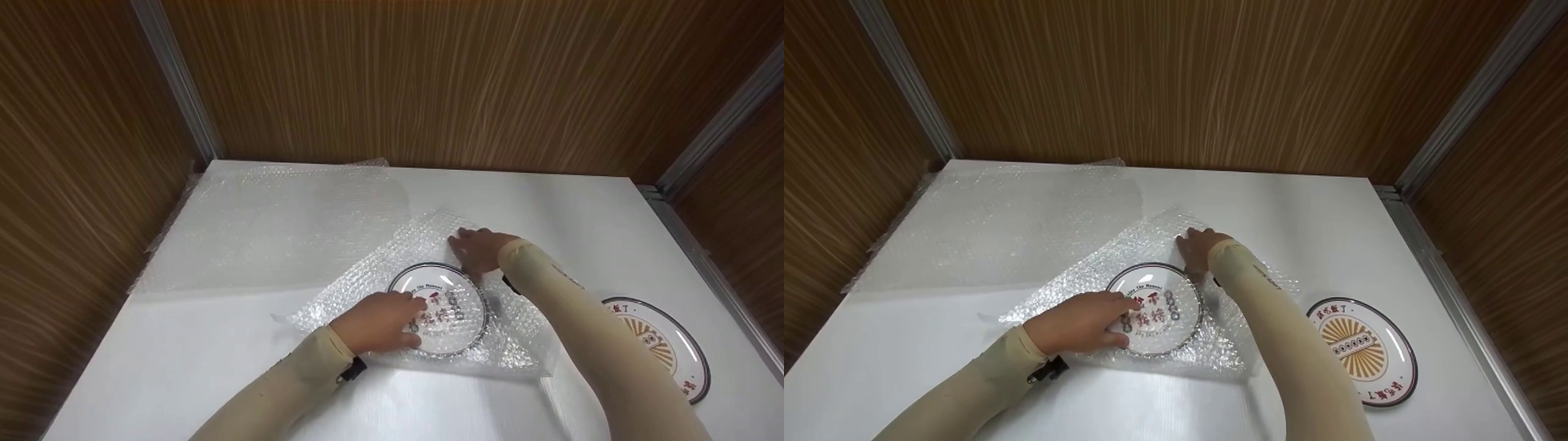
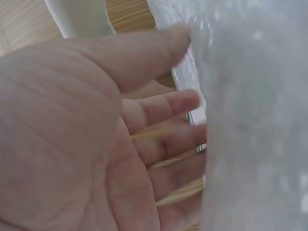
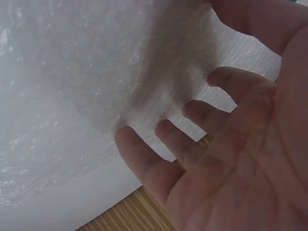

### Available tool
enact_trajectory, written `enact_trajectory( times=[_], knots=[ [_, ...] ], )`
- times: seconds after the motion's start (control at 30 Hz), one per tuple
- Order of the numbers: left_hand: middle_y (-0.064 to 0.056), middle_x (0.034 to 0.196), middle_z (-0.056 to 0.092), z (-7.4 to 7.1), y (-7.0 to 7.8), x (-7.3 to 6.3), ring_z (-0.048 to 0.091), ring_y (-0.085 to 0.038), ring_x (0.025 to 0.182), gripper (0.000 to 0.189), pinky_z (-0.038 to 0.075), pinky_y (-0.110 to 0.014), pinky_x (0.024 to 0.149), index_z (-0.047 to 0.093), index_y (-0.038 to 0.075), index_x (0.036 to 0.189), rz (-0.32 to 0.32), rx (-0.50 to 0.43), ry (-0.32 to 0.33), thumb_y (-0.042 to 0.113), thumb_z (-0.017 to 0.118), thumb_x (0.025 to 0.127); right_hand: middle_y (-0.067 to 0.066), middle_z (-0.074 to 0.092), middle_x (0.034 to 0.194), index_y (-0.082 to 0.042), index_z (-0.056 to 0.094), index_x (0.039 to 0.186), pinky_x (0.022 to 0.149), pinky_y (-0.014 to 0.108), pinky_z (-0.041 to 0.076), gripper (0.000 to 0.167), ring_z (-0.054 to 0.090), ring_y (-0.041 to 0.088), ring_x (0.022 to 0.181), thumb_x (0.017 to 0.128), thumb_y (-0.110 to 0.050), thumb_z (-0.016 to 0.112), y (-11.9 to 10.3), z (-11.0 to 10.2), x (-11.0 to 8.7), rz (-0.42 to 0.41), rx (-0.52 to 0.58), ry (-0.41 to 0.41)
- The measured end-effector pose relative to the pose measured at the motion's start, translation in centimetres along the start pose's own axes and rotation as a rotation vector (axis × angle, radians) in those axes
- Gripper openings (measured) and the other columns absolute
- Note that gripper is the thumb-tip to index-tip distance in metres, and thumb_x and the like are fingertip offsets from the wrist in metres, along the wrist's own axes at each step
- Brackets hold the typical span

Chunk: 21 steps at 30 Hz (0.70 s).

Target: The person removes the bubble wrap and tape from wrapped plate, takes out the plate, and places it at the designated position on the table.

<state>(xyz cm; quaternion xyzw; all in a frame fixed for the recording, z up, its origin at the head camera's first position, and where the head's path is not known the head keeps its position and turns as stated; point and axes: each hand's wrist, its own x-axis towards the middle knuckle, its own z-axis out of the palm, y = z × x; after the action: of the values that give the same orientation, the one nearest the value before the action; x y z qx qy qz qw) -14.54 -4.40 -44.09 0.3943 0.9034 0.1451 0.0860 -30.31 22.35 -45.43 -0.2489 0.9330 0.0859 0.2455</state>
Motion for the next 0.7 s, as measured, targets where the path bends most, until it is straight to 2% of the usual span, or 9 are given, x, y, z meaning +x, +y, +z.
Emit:
enact_trajectory(
  times=[0.07, 0.2, 0.27, 0.3, 0.37, 0.47, 0.53, 0.6, 0.7],
  knots=[
    [0.001, 0.104, 0.07, -0.1, 0.0, 0.0, 0.065, -0.018, 0.096, 0.049, 0.054, -0.035, 0.089, 0.062, 0.011, 0.133, 0.004, -0.013, -0.015, 0.036, 0.076, 0.093, 0.027, 0.028, 0.164, -0.008, 0.028, 0.161, 0.113, 0.067, 0.035, 0.075, 0.037, 0.058, 0.14, 0.098, -0.034, 0.06, 0.0, 0.0, -0.1, -0.003, 0.009, 0.013],
    [-0.001, 0.107, 0.072, -0.9, -0.3, -0.4, 0.067, -0.017, 0.096, 0.043, 0.055, -0.036, 0.088, 0.065, 0.012, 0.132, 0.023, -0.046, -0.007, 0.034, 0.072, 0.095, 0.027, 0.03, 0.162, -0.006, 0.031, 0.159, 0.112, 0.068, 0.035, 0.071, 0.037, 0.06, 0.139, 0.101, -0.035, 0.057, -0.3, -0.3, -0.5, -0.012, 0.018, 0.036],
    [-0.003, 0.107, 0.073, -1.6, -0.9, -1.2, 0.068, -0.02, 0.094, 0.036, 0.056, -0.038, 0.086, 0.068, 0.011, 0.125, 0.0, -0.057, 0.024, 0.031, 0.072, 0.096, 0.027, 0.026, 0.165, -0.006, 0.028, 0.161, 0.114, 0.068, 0.032, 0.072, 0.032, 0.059, 0.143, 0.102, -0.037, 0.056, -0.6, -0.4, -0.5, -0.008, 0.02, 0.025],
    [-0.005, 0.108, 0.073, -1.9, -1.3, -1.7, 0.068, -0.022, 0.096, 0.034, 0.056, -0.04, 0.086, 0.069, 0.01, 0.124, -0.031, -0.059, 0.046, 0.03, 0.072, 0.096, 0.027, 0.024, 0.166, -0.006, 0.026, 0.162, 0.115, 0.068, 0.03, 0.074, 0.03, 0.058, 0.144, 0.102, -0.038, 0.055, -0.7, -0.4, -0.5, -0.007, 0.01, 0.019],
    [-0.01, 0.11, 0.072, -2.6, -2.2, -2.7, 0.067, -0.028, 0.098, 0.035, 0.056, -0.045, 0.085, 0.068, 0.007, 0.124, -0.134, -0.048, 0.088, 0.029, 0.072, 0.097, 0.027, 0.023, 0.166, -0.007, 0.025, 0.163, 0.116, 0.068, 0.029, 0.076, 0.028, 0.058, 0.146, 0.101, -0.039, 0.056, -0.7, -0.4, -0.5, -0.006, 0.004, 0.012],
    [-0.02, 0.114, 0.068, -3.4, -3.7, -4.2, 0.064, -0.038, 0.102, 0.043, 0.055, -0.052, 0.085, 0.064, -0.002, 0.127, -0.352, -0.007, 0.122, 0.029, 0.071, 0.097, 0.025, 0.022, 0.167, -0.009, 0.025, 0.163, 0.116, 0.068, 0.029, 0.078, 0.026, 0.057, 0.147, 0.1, -0.041, 0.058, -0.7, -0.6, -0.7, 0.006, 0.01, 0.002],
    [-0.026, 0.115, 0.064, -3.6, -4.8, -5.1, 0.062, -0.044, 0.103, 0.051, 0.055, -0.055, 0.084, 0.059, -0.007, 0.131, -0.498, 0.025, 0.094, 0.031, 0.069, 0.098, 0.024, 0.021, 0.168, -0.01, 0.025, 0.164, 0.115, 0.069, 0.029, 0.076, 0.026, 0.056, 0.148, 0.102, -0.041, 0.056, -0.6, -0.6, -0.7, 0.011, 0.022, -0.003],
    [-0.03, 0.116, 0.063, -3.7, -5.9, -5.9, 0.063, -0.047, 0.104, 0.058, 0.055, -0.056, 0.085, 0.056, -0.011, 0.134, -0.601, 0.045, 0.047, 0.034, 0.066, 0.099, 0.022, 0.02, 0.169, -0.012, 0.024, 0.165, 0.116, 0.068, 0.028, 0.072, 0.024, 0.054, 0.15, 0.104, -0.042, 0.05, -0.4, -0.6, -0.7, 0.023, 0.032, -0.009],
    [-0.032, 0.115, 0.066, -3.7, -7.2, -6.8, 0.066, -0.048, 0.103, 0.061, 0.056, -0.056, 0.086, 0.054, -0.015, 0.134, -0.664, 0.029, -0.032, 0.036, 0.061, 0.101, 0.021, 0.019, 0.169, -0.012, 0.023, 0.165, 0.117, 0.068, 0.027, 0.07, 0.022, 0.053, 0.151, 0.105, -0.042, 0.047, -0.1, -0.6, -0.5, 0.031, 0.04, -0.005]
  ],
)
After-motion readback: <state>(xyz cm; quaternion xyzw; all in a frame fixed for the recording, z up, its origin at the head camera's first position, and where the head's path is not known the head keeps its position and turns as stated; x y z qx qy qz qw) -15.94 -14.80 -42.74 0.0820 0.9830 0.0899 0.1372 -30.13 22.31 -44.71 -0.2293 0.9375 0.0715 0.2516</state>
